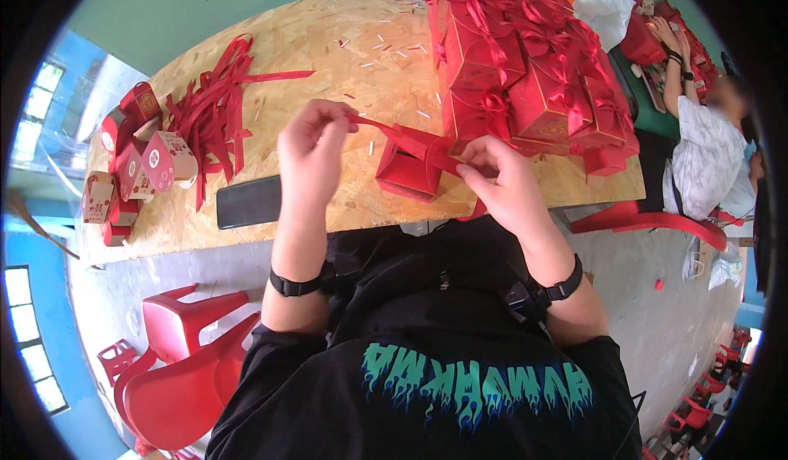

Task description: Assembling and tying ribbons on red gift boxes on a production line.

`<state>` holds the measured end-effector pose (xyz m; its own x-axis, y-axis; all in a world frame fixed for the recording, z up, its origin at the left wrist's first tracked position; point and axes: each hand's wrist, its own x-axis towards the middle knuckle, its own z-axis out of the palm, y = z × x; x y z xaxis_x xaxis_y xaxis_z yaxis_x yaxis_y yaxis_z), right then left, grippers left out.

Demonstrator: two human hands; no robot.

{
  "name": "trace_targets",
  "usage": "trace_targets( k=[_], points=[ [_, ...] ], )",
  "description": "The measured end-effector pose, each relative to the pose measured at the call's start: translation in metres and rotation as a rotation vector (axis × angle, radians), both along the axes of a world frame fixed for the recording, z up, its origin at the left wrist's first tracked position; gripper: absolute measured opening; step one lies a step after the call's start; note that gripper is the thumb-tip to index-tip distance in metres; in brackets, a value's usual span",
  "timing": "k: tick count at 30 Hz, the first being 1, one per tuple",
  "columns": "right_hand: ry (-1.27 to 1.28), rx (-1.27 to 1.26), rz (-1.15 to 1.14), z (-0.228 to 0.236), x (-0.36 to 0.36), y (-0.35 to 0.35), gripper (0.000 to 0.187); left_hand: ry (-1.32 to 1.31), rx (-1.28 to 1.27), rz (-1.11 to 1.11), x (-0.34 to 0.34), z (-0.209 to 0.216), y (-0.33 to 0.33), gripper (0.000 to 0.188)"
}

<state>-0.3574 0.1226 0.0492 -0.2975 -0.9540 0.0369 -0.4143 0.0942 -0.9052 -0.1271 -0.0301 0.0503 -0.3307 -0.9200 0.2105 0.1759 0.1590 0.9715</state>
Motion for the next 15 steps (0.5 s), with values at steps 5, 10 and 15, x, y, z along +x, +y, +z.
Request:
trace_targets(
  k=[5,10,15],
  points=[
    [0.457,0.108,0.014,0.030,0.006,0.016,0.019,0.401,0.281,-0.228,0.018,0.015,0.009,0.016],
    [0.306,-0.169,0.136,0.058,0.026,0.012,0.025,0.059,-0.264,-0.315,0.009,0.046,0.045,0.009],
    [0.070,-0.524,0.306,0.061,0.038,-0.004,0.021,-0.194,-0.723,-0.369,0.000,0.055,0.063,0.019]
  ],
)
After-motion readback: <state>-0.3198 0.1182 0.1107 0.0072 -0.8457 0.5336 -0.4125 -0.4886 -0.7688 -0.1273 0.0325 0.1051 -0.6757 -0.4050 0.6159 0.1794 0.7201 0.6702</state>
